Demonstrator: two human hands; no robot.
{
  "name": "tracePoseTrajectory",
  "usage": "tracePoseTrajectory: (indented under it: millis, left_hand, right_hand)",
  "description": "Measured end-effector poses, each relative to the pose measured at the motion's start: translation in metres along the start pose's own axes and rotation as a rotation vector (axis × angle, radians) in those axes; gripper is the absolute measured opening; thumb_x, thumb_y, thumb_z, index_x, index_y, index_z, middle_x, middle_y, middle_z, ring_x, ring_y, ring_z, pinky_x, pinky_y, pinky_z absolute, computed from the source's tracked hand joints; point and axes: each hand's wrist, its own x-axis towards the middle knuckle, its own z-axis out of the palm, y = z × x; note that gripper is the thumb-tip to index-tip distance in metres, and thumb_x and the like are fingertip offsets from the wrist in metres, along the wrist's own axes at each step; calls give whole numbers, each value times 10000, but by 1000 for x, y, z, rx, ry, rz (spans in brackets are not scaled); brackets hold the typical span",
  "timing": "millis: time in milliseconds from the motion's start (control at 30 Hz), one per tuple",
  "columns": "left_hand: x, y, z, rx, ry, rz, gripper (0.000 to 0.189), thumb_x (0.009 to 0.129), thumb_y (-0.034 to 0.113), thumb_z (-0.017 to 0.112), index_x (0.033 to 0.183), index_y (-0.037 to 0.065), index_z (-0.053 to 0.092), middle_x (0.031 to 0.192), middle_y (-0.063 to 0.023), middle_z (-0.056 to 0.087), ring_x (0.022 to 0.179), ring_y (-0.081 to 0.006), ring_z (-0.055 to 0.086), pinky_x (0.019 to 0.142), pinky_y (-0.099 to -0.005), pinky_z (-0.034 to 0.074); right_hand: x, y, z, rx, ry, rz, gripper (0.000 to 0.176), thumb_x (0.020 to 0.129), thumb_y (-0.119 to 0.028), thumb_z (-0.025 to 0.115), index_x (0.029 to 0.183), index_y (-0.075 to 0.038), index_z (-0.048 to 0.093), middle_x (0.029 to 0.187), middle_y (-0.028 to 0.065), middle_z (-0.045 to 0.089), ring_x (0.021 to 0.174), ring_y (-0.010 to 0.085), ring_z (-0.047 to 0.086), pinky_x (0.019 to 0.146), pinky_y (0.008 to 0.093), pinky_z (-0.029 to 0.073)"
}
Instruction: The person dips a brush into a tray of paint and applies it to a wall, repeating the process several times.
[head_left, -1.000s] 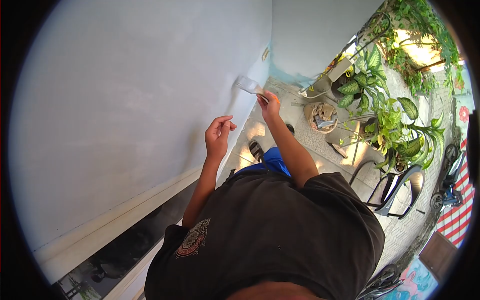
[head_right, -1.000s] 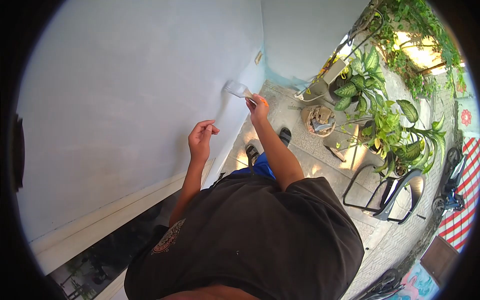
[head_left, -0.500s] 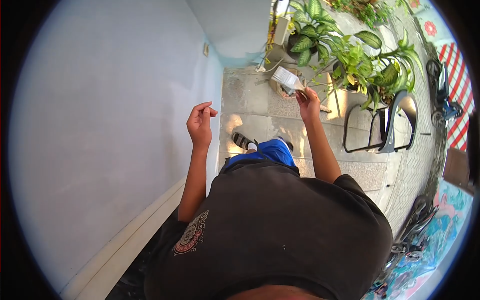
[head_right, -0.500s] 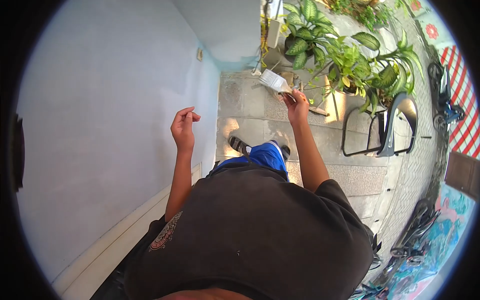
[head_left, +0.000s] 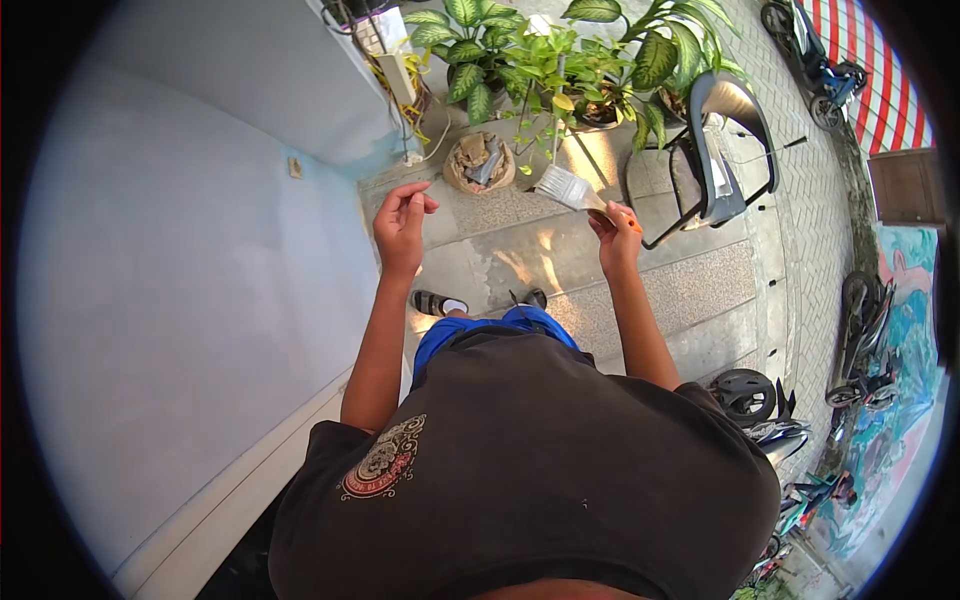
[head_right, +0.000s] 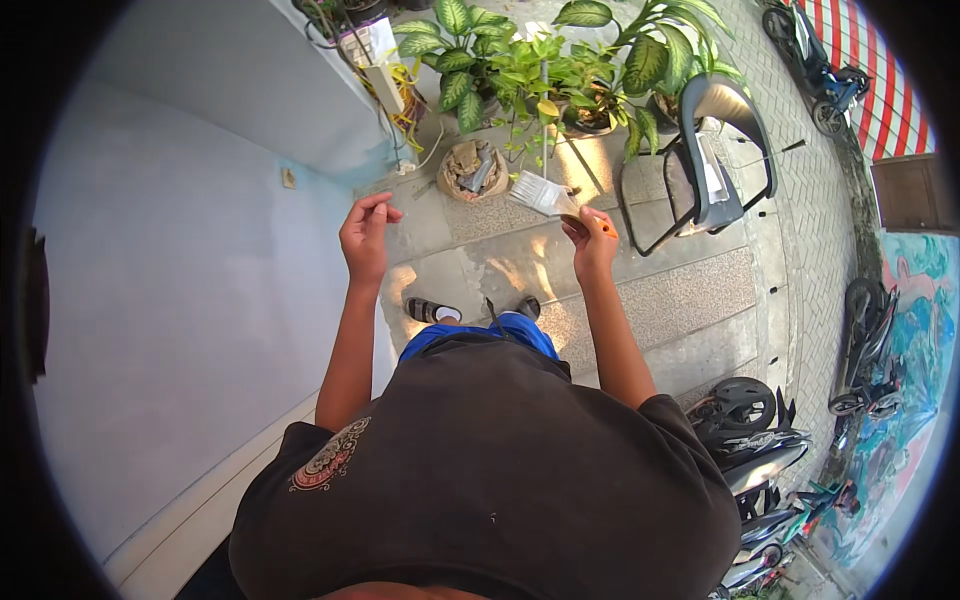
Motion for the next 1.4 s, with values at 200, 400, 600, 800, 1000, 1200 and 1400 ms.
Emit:
tracePoseTrajectory:
  millis: [200, 400, 600, 800, 1000, 1200, 1400]
  left_hand:
    - [-7, -5, 124, -85, -207, -6, 166, 943, 69, 519, 1048, -9, 621, 824, -58, 632, 771, -125, 604, 738, -272, 497]
    - [-24, 1, 214, -108, -457, -51, 172, 944, 64, 518, 1059, -21, 615, 836, -57, 627, 786, -107, 602, 744, -250, 492]
    - [-16, -11, 300, -120, -696, -41, 176, 943, 58, 515, 1062, -20, 618, 822, -59, 632, 770, -112, 603, 734, -253, 490]
    - [1, -31, 398, -167, -940, -49, 176, 948, 76, 520, 1061, -14, 620, 818, -48, 630, 769, -103, 601, 726, -241, 491]
    - [19, -39, 492, -227, -1182, -84, 177, 951, 70, 509, 1066, -14, 614, 822, -44, 628, 775, -105, 597, 730, -244, 481]
    - [45, -45, 564, -270, -1310, -73, 175, 957, 79, 507, 1068, -4, 613, 834, -49, 628, 775, -109, 597, 740, -250, 486]
    - [53, -62, 613, -262, -1391, -91, 178, 959, 76, 502, 1067, -14, 611, 842, -56, 633, 781, -110, 596, 738, -251, 488]
  right_hand:
    - [-10, -78, -94, 69, 159, -146, 181, 863, -120, 660, 995, -45, 561, 917, 131, 669, 817, 264, 685, 694, 342, 558]
    - [-36, -126, -173, 205, 356, -332, 175, 879, -108, 644, 1003, -39, 543, 961, 142, 656, 833, 277, 681, 696, 350, 567]
    - [-65, -153, -216, 286, 559, -469, 173, 882, -94, 636, 1012, -43, 534, 950, 140, 652, 830, 272, 681, 698, 357, 570]
    - [-80, -182, -232, 369, 734, -603, 169, 884, -96, 631, 1013, -40, 537, 948, 143, 653, 823, 271, 677, 698, 355, 562]
    - [-81, -208, -245, 423, 892, -751, 176, 887, -100, 628, 1022, -32, 539, 954, 143, 654, 827, 262, 675, 706, 348, 554]
    - [-77, -216, -252, 486, 1068, -872, 185, 885, -110, 634, 1025, -35, 540, 957, 148, 656, 817, 253, 677, 695, 338, 553]
    - [-78, -217, -269, 522, 1204, -897, 197, 881, -121, 642, 1028, -37, 540, 949, 146, 654, 812, 245, 677, 690, 329, 550]
